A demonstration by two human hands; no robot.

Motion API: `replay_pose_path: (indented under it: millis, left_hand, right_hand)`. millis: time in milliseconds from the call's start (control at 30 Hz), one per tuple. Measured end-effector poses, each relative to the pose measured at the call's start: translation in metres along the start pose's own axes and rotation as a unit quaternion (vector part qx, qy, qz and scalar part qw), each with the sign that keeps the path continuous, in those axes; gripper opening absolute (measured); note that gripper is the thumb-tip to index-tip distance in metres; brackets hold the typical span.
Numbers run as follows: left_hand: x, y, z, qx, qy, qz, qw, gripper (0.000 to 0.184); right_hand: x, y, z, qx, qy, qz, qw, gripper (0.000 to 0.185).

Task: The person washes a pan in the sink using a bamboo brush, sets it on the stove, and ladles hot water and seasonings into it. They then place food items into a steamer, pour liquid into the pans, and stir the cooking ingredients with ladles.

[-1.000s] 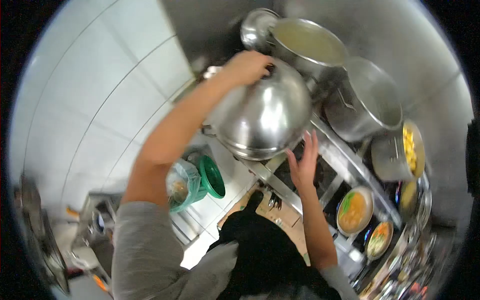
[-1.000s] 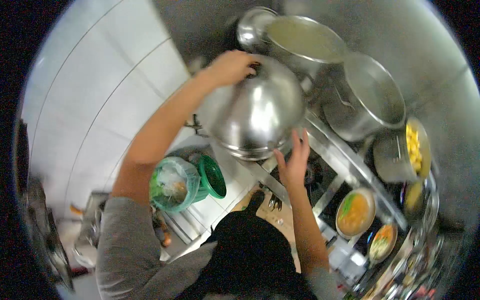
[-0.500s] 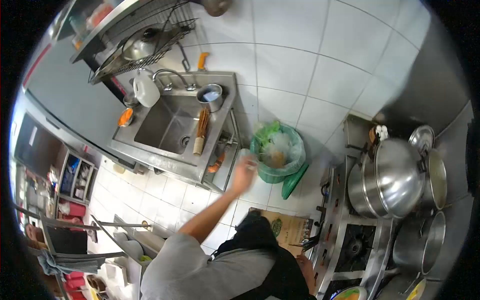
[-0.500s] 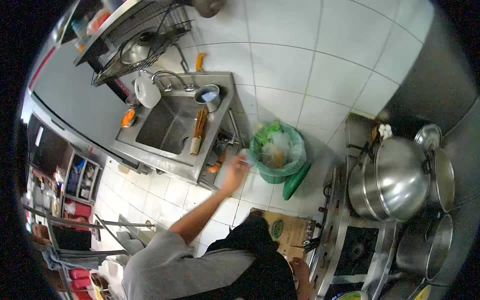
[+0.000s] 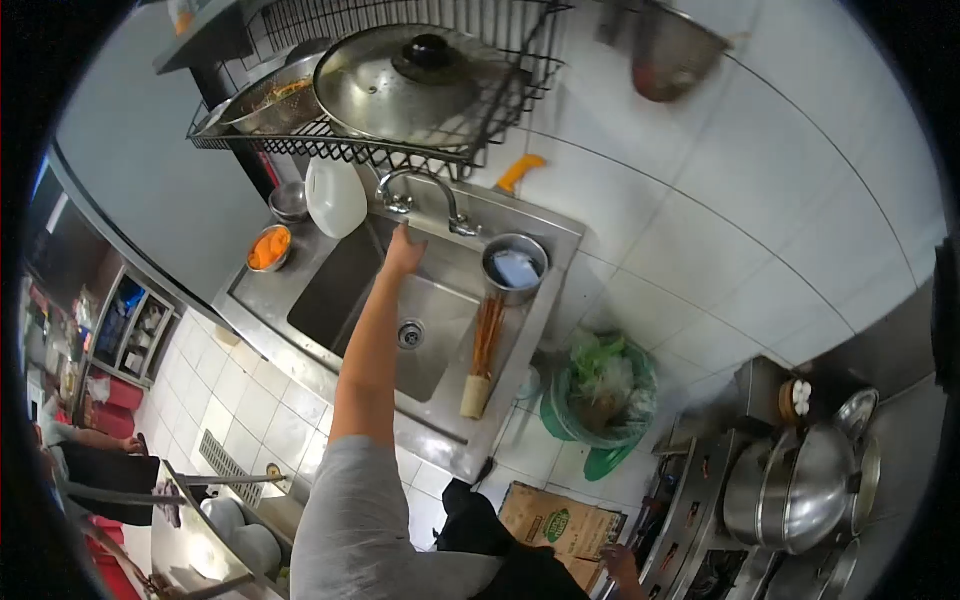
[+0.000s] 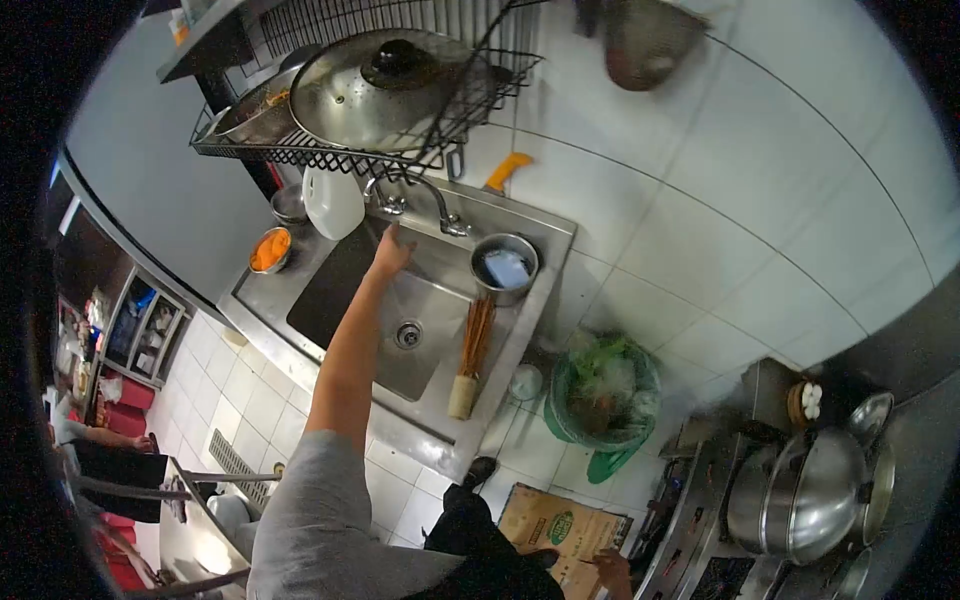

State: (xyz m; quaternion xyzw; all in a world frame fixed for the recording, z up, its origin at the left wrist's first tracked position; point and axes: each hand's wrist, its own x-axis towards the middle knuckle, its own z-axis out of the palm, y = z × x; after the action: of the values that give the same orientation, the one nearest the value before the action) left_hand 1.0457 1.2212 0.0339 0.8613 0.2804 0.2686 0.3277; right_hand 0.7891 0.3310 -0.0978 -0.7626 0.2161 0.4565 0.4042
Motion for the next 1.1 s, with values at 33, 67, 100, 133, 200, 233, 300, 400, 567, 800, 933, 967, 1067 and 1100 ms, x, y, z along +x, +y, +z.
replay_pose_path:
  millis: [33, 67, 100, 133, 200, 233, 300, 400, 567, 800, 933, 967, 1067, 1100]
  left_hand:
    - [0.013, 0.009, -0.007, -0.015, 0.009, 0.027, 0.999, 0.081]
    - [0.033, -0.001, -0.002, -0.029, 0.020, 0.034, 0.999, 0.081]
    - [0.055, -0.011, 0.006, -0.045, 0.032, 0.043, 0.998, 0.081]
    - [0.071, -0.018, 0.015, -0.062, 0.045, 0.052, 0.996, 0.082]
    - [0.089, -0.011, 0.008, -0.132, -0.034, 0.013, 0.991, 0.073]
    - [0.094, -0.001, -0.005, -0.165, -0.073, -0.005, 0.984, 0.069]
    - [0.091, 0.011, -0.042, -0.027, -0.098, -0.045, 0.994, 0.057]
    - [0.066, -0.057, -0.064, -0.080, 0.030, -0.199, 0.976, 0.044]
    - [-0.134, 0.029, -0.123, 0.061, 0.092, -0.019, 0.994, 0.042]
    - [-0.384, 0.249, -0.029, -0.271, -0.338, 0.175, 0.884, 0.049]
    - [-0.525, 0.329, -0.014, -0.297, -0.558, 0.272, 0.725, 0.043]
    - [-0.563, 0.338, -0.010, -0.273, -0.615, 0.287, 0.682, 0.040]
    - [-0.661, 0.348, 0.012, -0.207, -0.770, 0.291, 0.529, 0.031]
    - [-0.698, 0.348, 0.016, -0.197, -0.824, 0.267, 0.460, 0.028]
  right_hand:
    - [-0.013, -0.024, 0.018, -0.020, -0.025, -0.035, 0.999, 0.048]
    - [-0.038, -0.061, 0.042, -0.038, -0.049, -0.068, 0.996, 0.048]
    - [-0.053, -0.091, 0.061, -0.037, -0.037, -0.026, 0.998, 0.047]
    - [-0.065, -0.111, 0.072, -0.054, -0.027, -0.015, 0.998, 0.043]
    - [-0.081, -0.134, 0.090, -0.086, -0.010, 0.005, 0.996, 0.035]
    - [-0.073, -0.107, 0.085, -0.105, -0.032, -0.073, 0.991, 0.031]
    - [-0.068, -0.077, 0.076, -0.098, -0.019, -0.073, 0.992, 0.031]
    - [-0.055, -0.016, 0.064, -0.109, 0.027, -0.094, 0.989, 0.032]
    - [-0.032, 0.057, 0.094, -0.318, 0.094, -0.183, 0.925, 0.046]
    - [-0.147, 0.045, 0.204, -0.011, 0.176, -0.119, 0.977, 0.054]
    - [-0.191, 0.144, 0.269, 0.125, 0.267, -0.081, 0.952, 0.053]
    - [-0.211, 0.177, 0.291, 0.176, 0.302, -0.053, 0.935, 0.052]
    - [-0.275, 0.252, 0.345, 0.295, 0.400, 0.025, 0.867, 0.046]
    - [-0.294, 0.277, 0.368, 0.315, 0.446, 0.049, 0.836, 0.045]
